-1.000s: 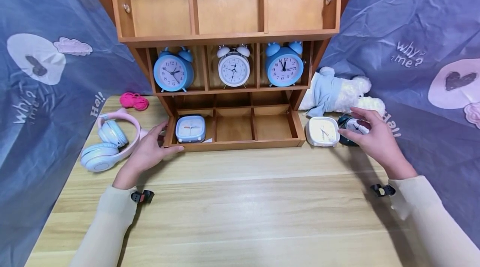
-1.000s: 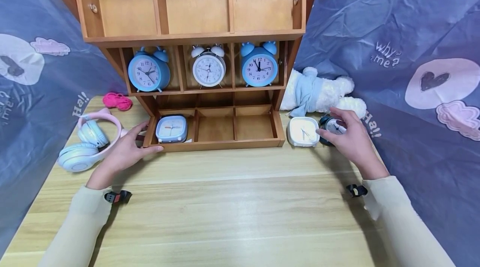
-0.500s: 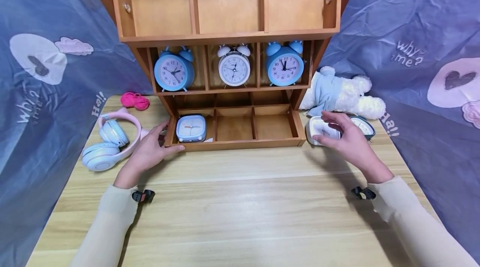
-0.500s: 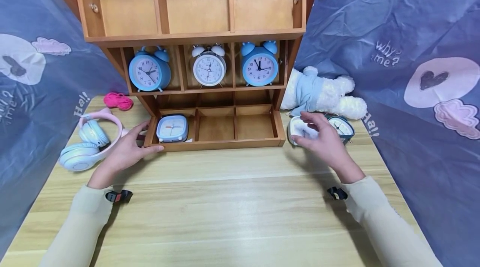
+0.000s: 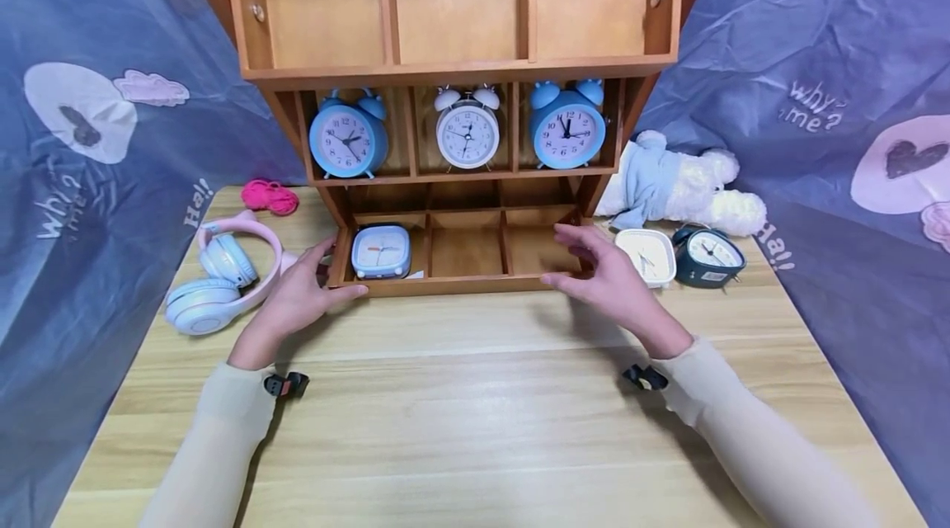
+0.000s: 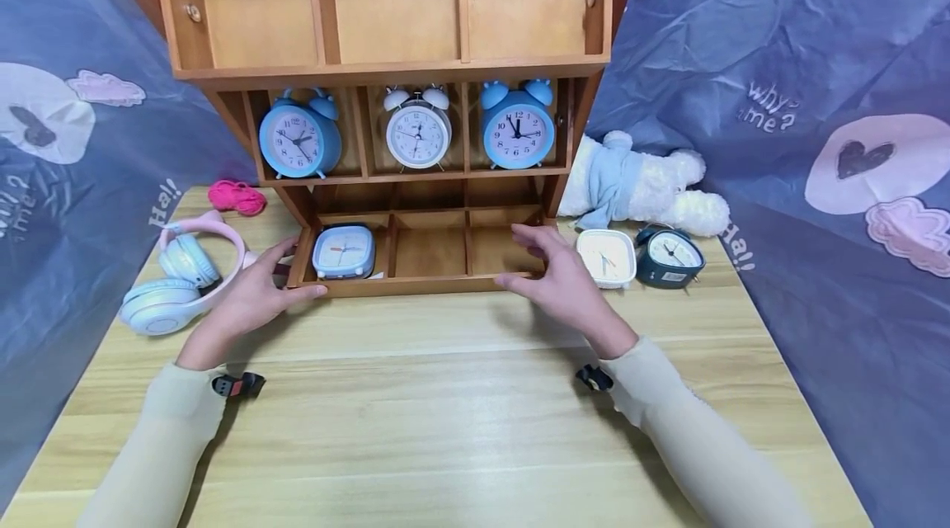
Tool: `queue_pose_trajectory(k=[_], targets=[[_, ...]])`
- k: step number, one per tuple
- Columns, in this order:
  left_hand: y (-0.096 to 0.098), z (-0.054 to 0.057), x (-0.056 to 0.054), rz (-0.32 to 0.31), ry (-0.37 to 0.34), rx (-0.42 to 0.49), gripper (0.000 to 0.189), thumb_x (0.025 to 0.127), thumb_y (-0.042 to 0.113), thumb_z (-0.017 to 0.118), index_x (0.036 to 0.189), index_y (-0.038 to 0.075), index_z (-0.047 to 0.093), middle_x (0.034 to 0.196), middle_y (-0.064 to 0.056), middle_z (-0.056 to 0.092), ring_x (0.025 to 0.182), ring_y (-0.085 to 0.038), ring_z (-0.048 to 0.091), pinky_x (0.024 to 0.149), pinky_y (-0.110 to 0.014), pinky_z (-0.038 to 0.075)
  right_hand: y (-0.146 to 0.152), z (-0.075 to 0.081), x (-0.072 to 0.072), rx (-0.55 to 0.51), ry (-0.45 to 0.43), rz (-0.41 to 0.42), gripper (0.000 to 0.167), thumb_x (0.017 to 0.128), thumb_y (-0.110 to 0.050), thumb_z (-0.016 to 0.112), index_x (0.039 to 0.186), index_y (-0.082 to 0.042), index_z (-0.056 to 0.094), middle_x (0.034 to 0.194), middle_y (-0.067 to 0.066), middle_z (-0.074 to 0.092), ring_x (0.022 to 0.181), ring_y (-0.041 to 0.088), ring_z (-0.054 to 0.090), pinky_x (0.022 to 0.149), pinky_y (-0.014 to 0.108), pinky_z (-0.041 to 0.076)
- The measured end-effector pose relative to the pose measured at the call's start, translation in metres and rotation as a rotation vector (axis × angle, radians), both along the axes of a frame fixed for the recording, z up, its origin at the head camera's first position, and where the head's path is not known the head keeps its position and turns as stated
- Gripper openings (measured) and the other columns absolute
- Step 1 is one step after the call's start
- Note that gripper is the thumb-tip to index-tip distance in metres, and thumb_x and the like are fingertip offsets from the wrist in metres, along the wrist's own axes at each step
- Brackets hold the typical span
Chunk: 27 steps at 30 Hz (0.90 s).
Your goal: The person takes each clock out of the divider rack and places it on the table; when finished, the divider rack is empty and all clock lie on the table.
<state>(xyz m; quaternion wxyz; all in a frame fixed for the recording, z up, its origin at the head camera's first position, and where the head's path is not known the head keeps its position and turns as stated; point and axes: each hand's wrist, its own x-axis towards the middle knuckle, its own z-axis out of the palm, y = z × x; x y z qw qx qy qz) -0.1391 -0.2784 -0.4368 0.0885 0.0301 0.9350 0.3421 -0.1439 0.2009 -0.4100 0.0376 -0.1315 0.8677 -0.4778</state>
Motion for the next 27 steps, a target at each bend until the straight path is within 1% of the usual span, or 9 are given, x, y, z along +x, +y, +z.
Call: queue_pose_trajectory(k=[2,8,12,15,20,23,27], targets=[[0.001,-0.001,0.001,-0.001,0.001,0.001,0.117,0.096,0.055,0.088,0.18,0.008,0.021,0.175,-0.031,0.042,0.143,-0.053,0.06,0.112,-0.066,0.056,-0.011,0.0,-0.001,-0.007,0.002,0.022,0.08,0.094,-0.019,0.093,0.163,-0.005,0.054,0.153,0.023,0.061,0.147,0.045,0.059,0.13,0.058,0.045],[0.0,-0.002,0.0,0.003,0.005,0.001,0.117,0.095,0.054,0.089,0.18,0.008,0.022,0.175,-0.03,0.042,0.143,-0.052,0.06,0.113,-0.066,0.056,-0.042,0.002,-0.004,-0.021,0.006,0.071,0.079,0.093,-0.023,0.094,0.161,-0.007,0.057,0.152,0.019,0.063,0.147,0.04,0.062,0.13,0.054,0.047],[-0.002,-0.003,-0.002,0.003,0.014,0.006,0.116,0.095,0.052,0.089,0.179,0.008,0.022,0.175,-0.03,0.043,0.142,-0.053,0.061,0.113,-0.066,0.056,-0.066,0.004,-0.007,0.0,0.017,0.108,0.081,0.093,-0.027,0.094,0.161,-0.007,0.057,0.152,0.014,0.064,0.147,0.039,0.063,0.129,0.053,0.048],[-0.002,-0.002,-0.001,-0.001,0.014,0.009,0.116,0.096,0.051,0.089,0.18,0.008,0.021,0.176,-0.03,0.04,0.144,-0.054,0.06,0.115,-0.067,0.054,-0.083,0.005,-0.008,0.028,0.018,0.121,0.081,0.092,-0.032,0.095,0.161,-0.01,0.058,0.154,0.011,0.064,0.147,0.039,0.062,0.128,0.054,0.049],[-0.003,0.0,0.0,-0.001,0.015,0.002,0.116,0.096,0.051,0.089,0.18,0.008,0.021,0.177,-0.031,0.038,0.146,-0.055,0.058,0.117,-0.068,0.053,-0.113,0.006,-0.013,0.04,-0.018,0.16,0.082,0.092,-0.035,0.094,0.161,-0.011,0.058,0.158,0.008,0.061,0.149,0.039,0.06,0.129,0.054,0.048],[-0.002,0.0,0.0,0.001,0.016,0.002,0.116,0.096,0.051,0.089,0.18,0.008,0.021,0.177,-0.031,0.038,0.146,-0.055,0.058,0.116,-0.068,0.053,-0.13,0.007,-0.016,0.039,-0.045,0.185,0.084,0.092,-0.037,0.094,0.162,-0.01,0.057,0.161,0.008,0.059,0.151,0.036,0.059,0.129,0.053,0.048],[0.0,0.001,0.0,0.0,0.013,0.002,0.117,0.096,0.051,0.089,0.18,0.009,0.021,0.178,-0.031,0.037,0.146,-0.055,0.057,0.117,-0.068,0.053,-0.147,0.007,-0.019,0.04,-0.065,0.196,0.086,0.091,-0.039,0.094,0.163,-0.009,0.057,0.161,0.008,0.06,0.152,0.032,0.058,0.129,0.051,0.048]])
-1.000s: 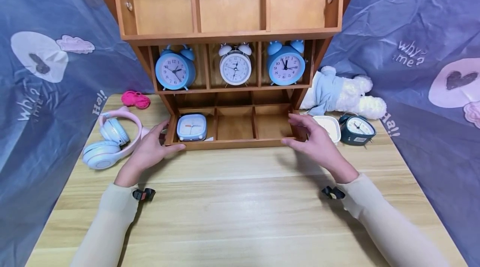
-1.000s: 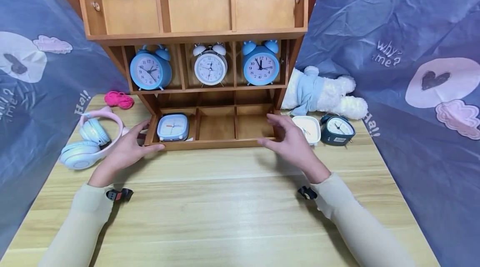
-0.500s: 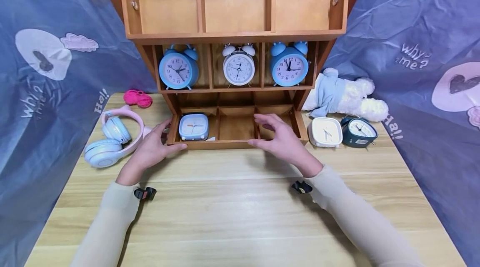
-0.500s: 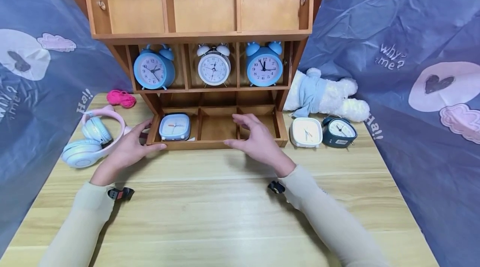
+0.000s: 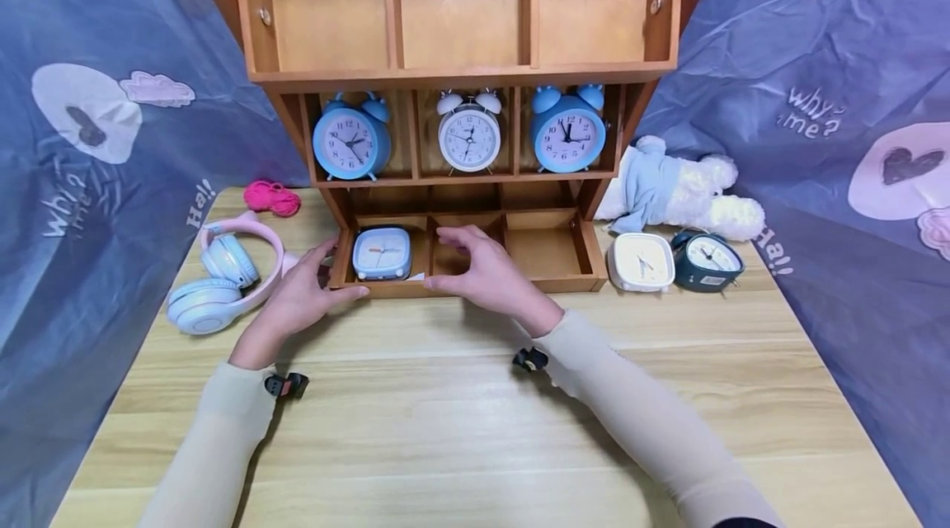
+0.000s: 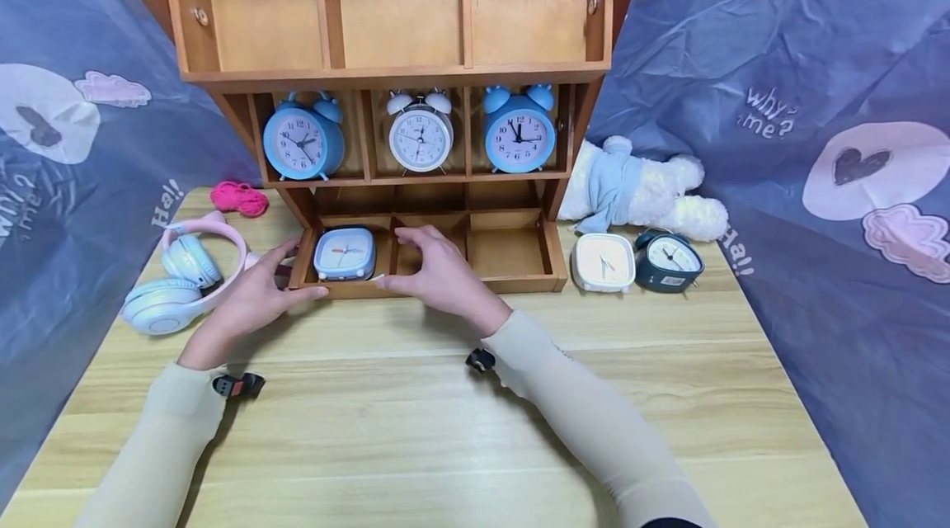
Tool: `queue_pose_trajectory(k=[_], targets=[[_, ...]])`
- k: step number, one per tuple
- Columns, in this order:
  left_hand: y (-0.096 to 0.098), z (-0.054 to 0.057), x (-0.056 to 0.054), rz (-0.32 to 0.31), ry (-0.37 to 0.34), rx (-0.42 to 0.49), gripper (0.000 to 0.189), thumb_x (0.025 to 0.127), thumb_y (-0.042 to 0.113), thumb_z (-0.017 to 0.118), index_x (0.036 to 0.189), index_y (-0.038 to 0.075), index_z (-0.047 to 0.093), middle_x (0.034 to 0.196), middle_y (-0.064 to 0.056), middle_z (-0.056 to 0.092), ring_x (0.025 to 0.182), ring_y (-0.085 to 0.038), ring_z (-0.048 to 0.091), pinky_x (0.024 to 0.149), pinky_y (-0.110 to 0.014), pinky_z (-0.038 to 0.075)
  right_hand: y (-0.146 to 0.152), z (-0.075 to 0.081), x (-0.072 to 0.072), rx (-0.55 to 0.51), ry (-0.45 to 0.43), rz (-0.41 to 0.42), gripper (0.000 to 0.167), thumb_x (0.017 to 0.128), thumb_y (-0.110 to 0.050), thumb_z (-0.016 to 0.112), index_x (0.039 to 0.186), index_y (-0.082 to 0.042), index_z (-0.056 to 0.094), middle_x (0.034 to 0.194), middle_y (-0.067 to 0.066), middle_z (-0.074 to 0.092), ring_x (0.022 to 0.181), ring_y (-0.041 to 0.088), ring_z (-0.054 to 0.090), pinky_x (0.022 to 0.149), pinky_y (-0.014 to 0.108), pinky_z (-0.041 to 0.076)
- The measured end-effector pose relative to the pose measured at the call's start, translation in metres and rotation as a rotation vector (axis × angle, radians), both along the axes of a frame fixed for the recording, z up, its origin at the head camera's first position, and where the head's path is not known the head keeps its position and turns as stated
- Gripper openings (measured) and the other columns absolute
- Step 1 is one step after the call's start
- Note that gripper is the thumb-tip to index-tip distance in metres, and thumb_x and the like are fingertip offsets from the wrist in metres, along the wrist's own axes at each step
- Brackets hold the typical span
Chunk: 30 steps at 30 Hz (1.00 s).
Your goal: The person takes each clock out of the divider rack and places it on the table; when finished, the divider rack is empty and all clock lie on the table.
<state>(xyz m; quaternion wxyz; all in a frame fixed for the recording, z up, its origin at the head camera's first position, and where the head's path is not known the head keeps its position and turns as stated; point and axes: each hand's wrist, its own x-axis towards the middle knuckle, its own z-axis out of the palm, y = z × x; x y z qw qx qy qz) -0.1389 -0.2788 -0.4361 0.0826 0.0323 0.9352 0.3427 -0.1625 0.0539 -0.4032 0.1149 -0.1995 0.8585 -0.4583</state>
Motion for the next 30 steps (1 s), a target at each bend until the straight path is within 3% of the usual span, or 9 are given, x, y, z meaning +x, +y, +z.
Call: queue_pose_trajectory(k=[15,26,27,30], targets=[[-0.001,-0.002,0.0,0.002,-0.006,0.018,0.116,0.096,0.053,0.088,0.179,0.007,0.021,0.177,-0.03,0.039,0.146,-0.053,0.058,0.116,-0.067,0.054,-0.057,-0.008,-0.006,0.022,0.031,0.002,0.089,0.092,-0.04,0.094,0.162,-0.001,0.055,0.153,0.018,0.061,0.137,0.035,0.064,0.119,0.051,0.054],[0.0,-0.001,0.0,-0.006,0.031,0.029,0.112,0.096,0.044,0.09,0.178,0.004,0.024,0.173,-0.032,0.044,0.142,-0.052,0.061,0.115,-0.067,0.054,-0.103,-0.007,-0.003,0.052,0.042,-0.171,0.098,0.09,-0.037,0.093,0.166,0.004,0.046,0.162,0.022,0.051,0.139,0.036,0.062,0.122,0.048,0.055],[0.0,-0.001,0.0,-0.006,0.032,0.031,0.112,0.097,0.044,0.09,0.178,0.003,0.025,0.172,-0.032,0.044,0.142,-0.052,0.061,0.115,-0.067,0.054,-0.109,-0.018,-0.009,0.059,0.062,-0.19,0.101,0.089,-0.042,0.093,0.167,0.004,0.046,0.161,0.021,0.052,0.139,0.033,0.062,0.122,0.044,0.055],[0.001,-0.001,0.001,-0.007,0.03,0.038,0.112,0.097,0.044,0.09,0.177,0.002,0.025,0.172,-0.033,0.045,0.142,-0.052,0.061,0.116,-0.067,0.053,-0.118,-0.021,-0.009,0.051,0.05,-0.233,0.101,0.09,-0.039,0.093,0.167,0.005,0.045,0.163,0.02,0.049,0.142,0.033,0.06,0.124,0.045,0.054]])
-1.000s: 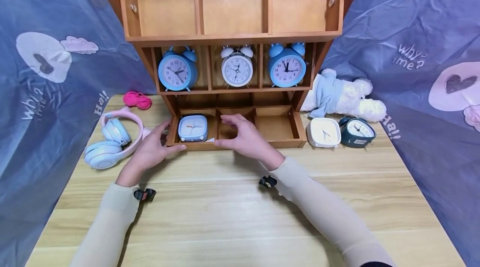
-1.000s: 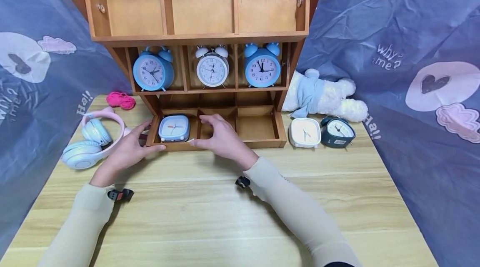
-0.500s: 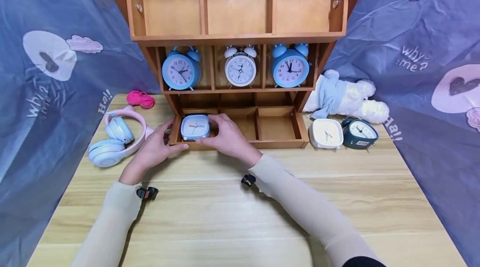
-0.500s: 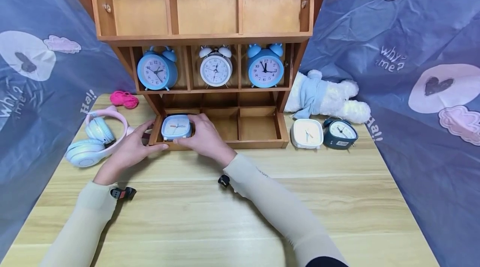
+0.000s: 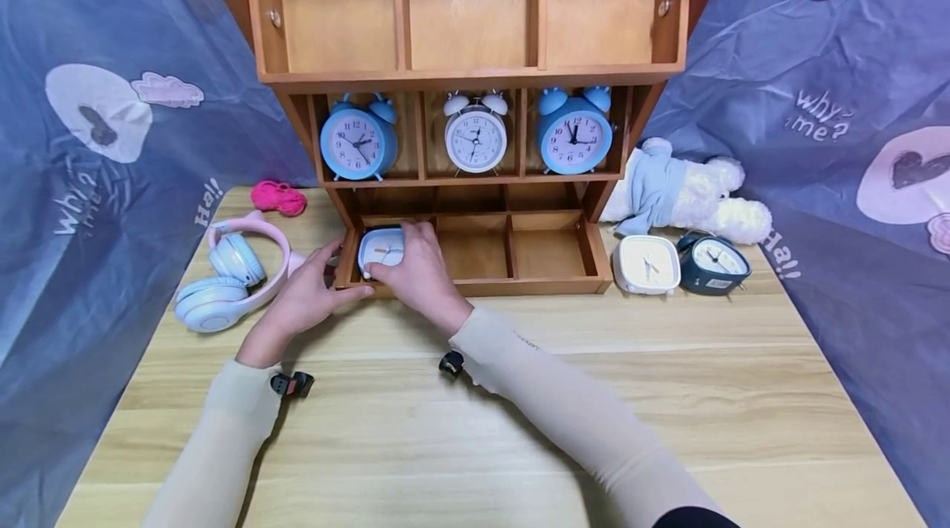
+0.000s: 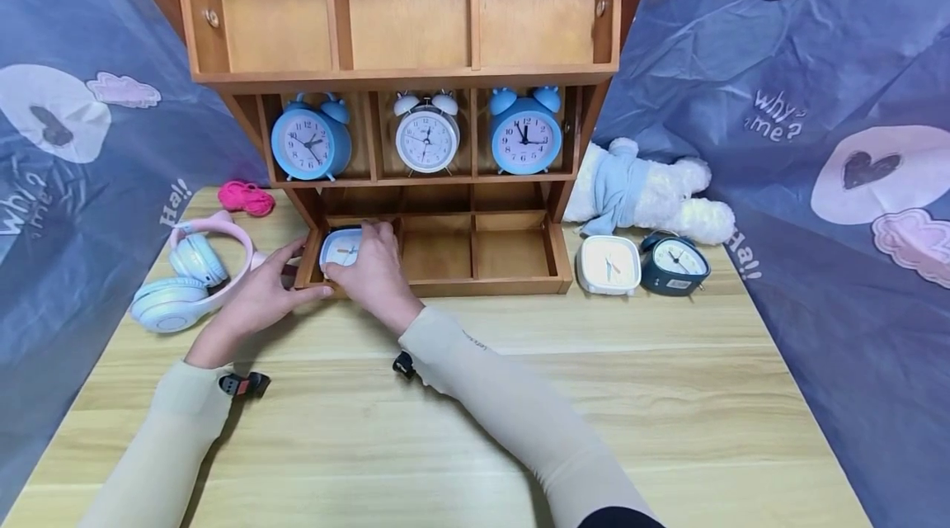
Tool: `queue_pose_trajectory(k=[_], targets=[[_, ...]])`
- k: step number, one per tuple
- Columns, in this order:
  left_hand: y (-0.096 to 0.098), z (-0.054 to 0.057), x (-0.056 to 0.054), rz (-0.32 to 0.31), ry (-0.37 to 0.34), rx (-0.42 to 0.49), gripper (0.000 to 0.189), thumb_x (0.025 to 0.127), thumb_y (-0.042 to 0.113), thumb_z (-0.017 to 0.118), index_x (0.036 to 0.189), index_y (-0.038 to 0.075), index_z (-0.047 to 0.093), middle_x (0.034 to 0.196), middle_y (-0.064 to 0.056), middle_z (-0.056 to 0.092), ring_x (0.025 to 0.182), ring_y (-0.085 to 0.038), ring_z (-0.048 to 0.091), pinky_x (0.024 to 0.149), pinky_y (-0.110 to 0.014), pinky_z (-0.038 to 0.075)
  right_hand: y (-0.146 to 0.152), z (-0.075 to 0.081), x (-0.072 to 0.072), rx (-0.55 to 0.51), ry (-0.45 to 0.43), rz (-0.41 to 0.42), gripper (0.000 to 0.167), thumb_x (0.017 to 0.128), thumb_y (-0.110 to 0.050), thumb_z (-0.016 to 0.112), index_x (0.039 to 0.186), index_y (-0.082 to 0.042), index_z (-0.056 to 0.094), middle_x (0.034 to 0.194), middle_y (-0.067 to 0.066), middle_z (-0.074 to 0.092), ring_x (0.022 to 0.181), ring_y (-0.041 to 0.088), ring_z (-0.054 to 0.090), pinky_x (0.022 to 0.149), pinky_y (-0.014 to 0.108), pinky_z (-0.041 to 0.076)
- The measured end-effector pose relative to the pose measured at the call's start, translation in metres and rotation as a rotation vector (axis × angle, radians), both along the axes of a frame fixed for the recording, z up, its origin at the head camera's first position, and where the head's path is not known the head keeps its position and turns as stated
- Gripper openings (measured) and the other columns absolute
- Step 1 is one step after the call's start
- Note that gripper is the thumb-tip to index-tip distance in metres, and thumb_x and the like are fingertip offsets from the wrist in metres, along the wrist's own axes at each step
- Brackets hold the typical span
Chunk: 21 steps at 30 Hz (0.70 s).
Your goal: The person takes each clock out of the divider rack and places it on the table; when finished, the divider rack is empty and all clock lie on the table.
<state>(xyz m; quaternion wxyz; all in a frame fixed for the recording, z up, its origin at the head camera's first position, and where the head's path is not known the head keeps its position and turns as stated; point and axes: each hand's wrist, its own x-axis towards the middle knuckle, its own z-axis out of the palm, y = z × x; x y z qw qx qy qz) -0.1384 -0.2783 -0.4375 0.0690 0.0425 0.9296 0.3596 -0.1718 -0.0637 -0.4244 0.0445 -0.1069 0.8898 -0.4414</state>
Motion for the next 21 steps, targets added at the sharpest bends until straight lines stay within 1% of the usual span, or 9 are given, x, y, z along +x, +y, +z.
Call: queue_pose_trajectory(k=[6,10,11,12,16,17,18,20,21], targets=[[0.0,-0.001,0.001,-0.001,-0.006,0.001,0.112,0.097,0.046,0.089,0.178,0.004,0.024,0.171,-0.031,0.047,0.14,-0.051,0.063,0.114,-0.066,0.055,-0.014,-0.019,-0.006,0.038,-0.009,-0.085,0.105,0.086,-0.042,0.097,0.167,0.0,0.045,0.162,0.016,0.047,0.144,0.029,0.056,0.122,0.045,0.055],[-0.003,-0.002,0.002,-0.002,0.003,0.007,0.111,0.097,0.043,0.09,0.178,0.005,0.024,0.169,-0.031,0.05,0.138,-0.05,0.064,0.112,-0.065,0.056,-0.022,-0.026,-0.009,0.114,0.026,-0.078,0.108,0.085,-0.046,0.097,0.164,0.003,0.044,0.161,0.019,0.047,0.143,0.032,0.057,0.123,0.043,0.054],[-0.002,-0.002,0.002,-0.003,0.004,0.01,0.111,0.097,0.042,0.09,0.178,0.005,0.024,0.167,-0.032,0.051,0.137,-0.05,0.065,0.112,-0.065,0.056,-0.023,-0.02,-0.006,0.138,0.034,-0.074,0.106,0.085,-0.045,0.097,0.163,0.005,0.045,0.16,0.02,0.047,0.143,0.033,0.057,0.123,0.042,0.054],[-0.002,-0.003,0.002,-0.005,0.006,0.009,0.111,0.097,0.041,0.09,0.178,0.004,0.024,0.167,-0.032,0.051,0.137,-0.05,0.065,0.111,-0.064,0.056,-0.025,-0.028,-0.01,0.154,0.06,-0.078,0.106,0.084,-0.047,0.097,0.162,0.005,0.046,0.159,0.02,0.048,0.142,0.033,0.058,0.123,0.042,0.054],[-0.001,-0.004,0.001,-0.011,0.004,0.019,0.11,0.098,0.037,0.09,0.178,0.002,0.023,0.167,-0.033,0.05,0.137,-0.05,0.064,0.113,-0.064,0.055,-0.03,-0.043,-0.016,0.195,0.123,-0.086,0.109,0.081,-0.056,0.097,0.159,0.004,0.049,0.156,0.019,0.05,0.139,0.03,0.059,0.12,0.036,0.055],[-0.001,-0.004,0.001,-0.011,0.003,0.02,0.11,0.097,0.037,0.09,0.178,0.001,0.023,0.167,-0.033,0.05,0.138,-0.05,0.064,0.113,-0.064,0.055,-0.029,-0.038,-0.015,0.193,0.109,-0.081,0.107,0.083,-0.053,0.097,0.159,0.004,0.049,0.155,0.02,0.051,0.139,0.032,0.06,0.12,0.038,0.056],[-0.002,-0.004,0.001,-0.012,0.005,0.021,0.11,0.097,0.036,0.09,0.177,0.001,0.024,0.167,-0.033,0.05,0.138,-0.051,0.064,0.114,-0.065,0.055,-0.031,-0.046,-0.019,0.197,0.126,-0.085,0.107,0.082,-0.055,0.097,0.158,0.004,0.049,0.154,0.02,0.051,0.137,0.032,0.06,0.118,0.038,0.056],[-0.001,-0.004,0.0,-0.013,0.005,0.024,0.11,0.097,0.036,0.091,0.177,0.001,0.024,0.167,-0.033,0.05,0.138,-0.051,0.064,0.114,-0.064,0.055,-0.031,-0.037,-0.016,0.217,0.101,-0.073,0.108,0.083,-0.054,0.097,0.159,0.006,0.049,0.155,0.021,0.051,0.138,0.034,0.059,0.118,0.038,0.056],[-0.001,-0.004,0.0,-0.014,0.007,0.026,0.11,0.097,0.035,0.091,0.177,0.001,0.024,0.167,-0.033,0.05,0.138,-0.051,0.064,0.114,-0.064,0.055,-0.033,-0.043,-0.02,0.217,0.106,-0.073,0.109,0.082,-0.055,0.097,0.159,0.006,0.048,0.155,0.022,0.05,0.137,0.034,0.059,0.118,0.038,0.056]])
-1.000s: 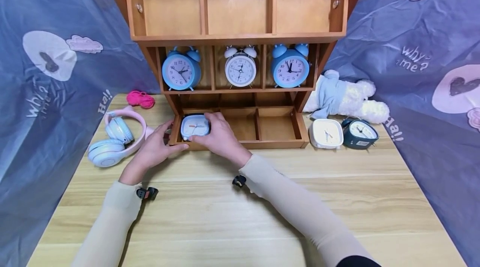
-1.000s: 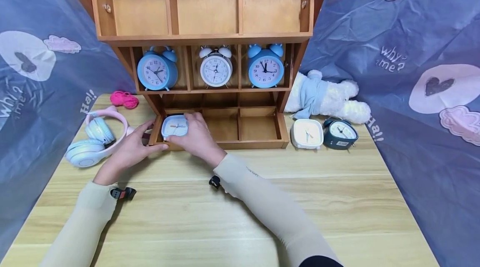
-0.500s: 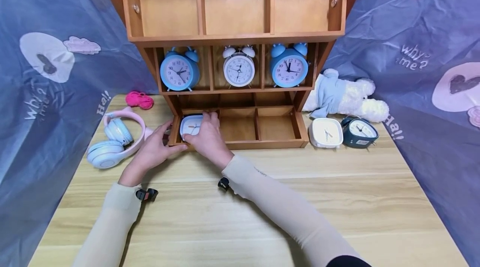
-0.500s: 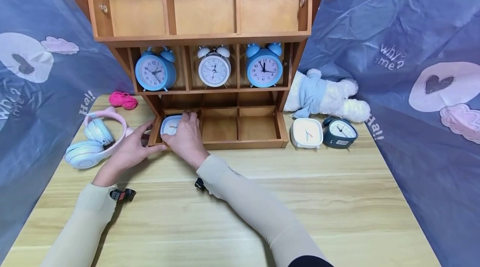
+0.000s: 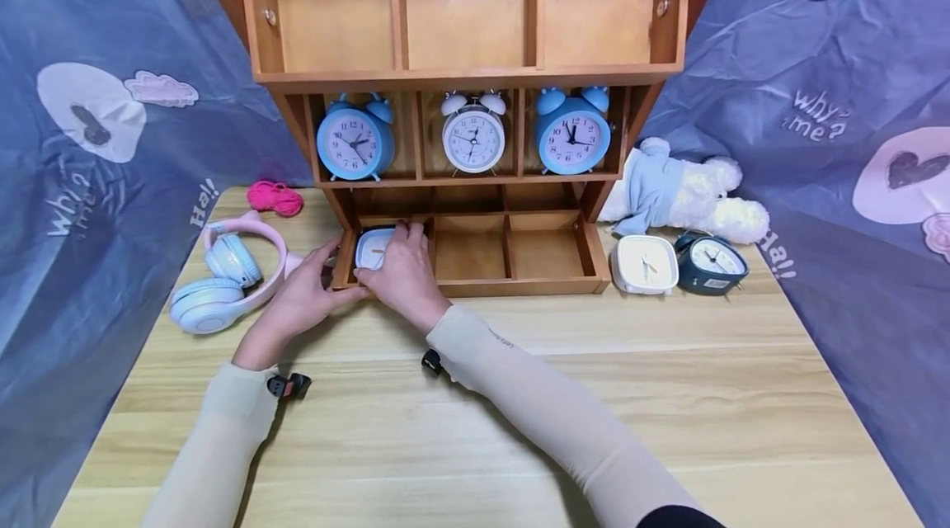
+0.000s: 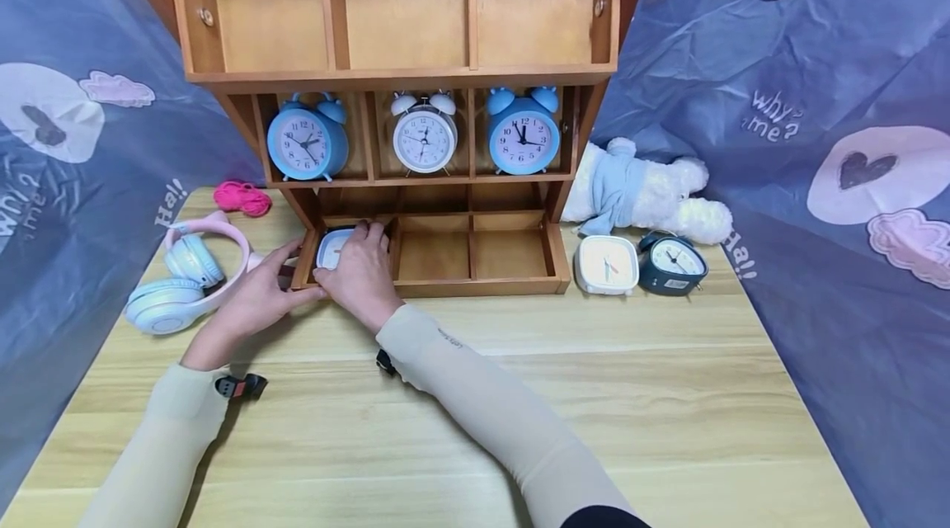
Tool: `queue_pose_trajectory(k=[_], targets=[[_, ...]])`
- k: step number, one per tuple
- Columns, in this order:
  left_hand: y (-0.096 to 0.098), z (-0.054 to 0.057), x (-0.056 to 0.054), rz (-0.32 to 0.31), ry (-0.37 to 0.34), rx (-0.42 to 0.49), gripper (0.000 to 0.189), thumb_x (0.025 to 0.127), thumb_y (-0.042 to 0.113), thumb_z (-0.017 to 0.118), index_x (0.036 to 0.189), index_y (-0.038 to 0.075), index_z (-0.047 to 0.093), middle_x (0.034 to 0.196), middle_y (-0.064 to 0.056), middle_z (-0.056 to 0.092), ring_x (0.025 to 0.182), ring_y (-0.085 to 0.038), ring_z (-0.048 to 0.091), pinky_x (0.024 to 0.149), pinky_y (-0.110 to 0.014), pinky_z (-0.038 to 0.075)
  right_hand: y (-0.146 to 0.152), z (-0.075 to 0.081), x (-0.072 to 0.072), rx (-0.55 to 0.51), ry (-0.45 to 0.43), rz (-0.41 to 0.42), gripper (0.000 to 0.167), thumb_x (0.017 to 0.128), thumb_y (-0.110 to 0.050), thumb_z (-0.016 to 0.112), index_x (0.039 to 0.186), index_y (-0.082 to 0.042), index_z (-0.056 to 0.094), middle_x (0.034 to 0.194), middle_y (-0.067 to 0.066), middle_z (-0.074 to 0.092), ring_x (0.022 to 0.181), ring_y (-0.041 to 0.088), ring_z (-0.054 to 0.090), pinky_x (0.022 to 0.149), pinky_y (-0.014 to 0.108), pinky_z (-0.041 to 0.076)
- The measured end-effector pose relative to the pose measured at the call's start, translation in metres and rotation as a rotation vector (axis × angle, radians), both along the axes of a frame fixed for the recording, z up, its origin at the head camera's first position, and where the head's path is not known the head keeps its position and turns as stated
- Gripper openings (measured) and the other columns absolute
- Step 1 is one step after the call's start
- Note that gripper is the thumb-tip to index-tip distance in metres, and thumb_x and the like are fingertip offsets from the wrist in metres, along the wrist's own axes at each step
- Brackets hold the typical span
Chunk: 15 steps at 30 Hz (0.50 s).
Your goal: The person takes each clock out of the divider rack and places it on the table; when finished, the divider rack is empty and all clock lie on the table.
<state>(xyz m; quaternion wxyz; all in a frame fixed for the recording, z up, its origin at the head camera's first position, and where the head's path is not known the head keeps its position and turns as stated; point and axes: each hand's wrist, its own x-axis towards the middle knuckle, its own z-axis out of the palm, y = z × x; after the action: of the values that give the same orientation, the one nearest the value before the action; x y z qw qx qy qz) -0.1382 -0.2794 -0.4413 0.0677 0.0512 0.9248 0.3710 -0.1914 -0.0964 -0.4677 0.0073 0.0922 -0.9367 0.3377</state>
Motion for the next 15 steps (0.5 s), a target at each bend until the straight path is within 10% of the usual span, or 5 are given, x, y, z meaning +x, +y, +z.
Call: queue_pose_trajectory(k=[7,15], targets=[[0.001,0.0,0.001,-0.005,-0.011,0.011,0.11,0.098,0.035,0.09,0.178,0.002,0.023,0.17,-0.032,0.047,0.138,-0.051,0.065,0.113,-0.063,0.056,-0.008,-0.016,-0.012,0.076,0.003,-0.007,0.117,0.081,-0.061,0.096,0.162,0.005,0.044,0.161,0.023,0.046,0.138,0.034,0.06,0.114,0.039,0.06],[0.0,0.001,0.001,0.004,-0.024,0.005,0.111,0.098,0.037,0.09,0.178,0.001,0.021,0.171,-0.033,0.044,0.139,-0.051,0.065,0.114,-0.063,0.056,0.002,0.041,0.016,0.139,-0.057,0.016,0.108,0.09,-0.054,0.092,0.163,0.009,0.044,0.166,0.025,0.045,0.143,0.035,0.059,0.118,0.039,0.058]])
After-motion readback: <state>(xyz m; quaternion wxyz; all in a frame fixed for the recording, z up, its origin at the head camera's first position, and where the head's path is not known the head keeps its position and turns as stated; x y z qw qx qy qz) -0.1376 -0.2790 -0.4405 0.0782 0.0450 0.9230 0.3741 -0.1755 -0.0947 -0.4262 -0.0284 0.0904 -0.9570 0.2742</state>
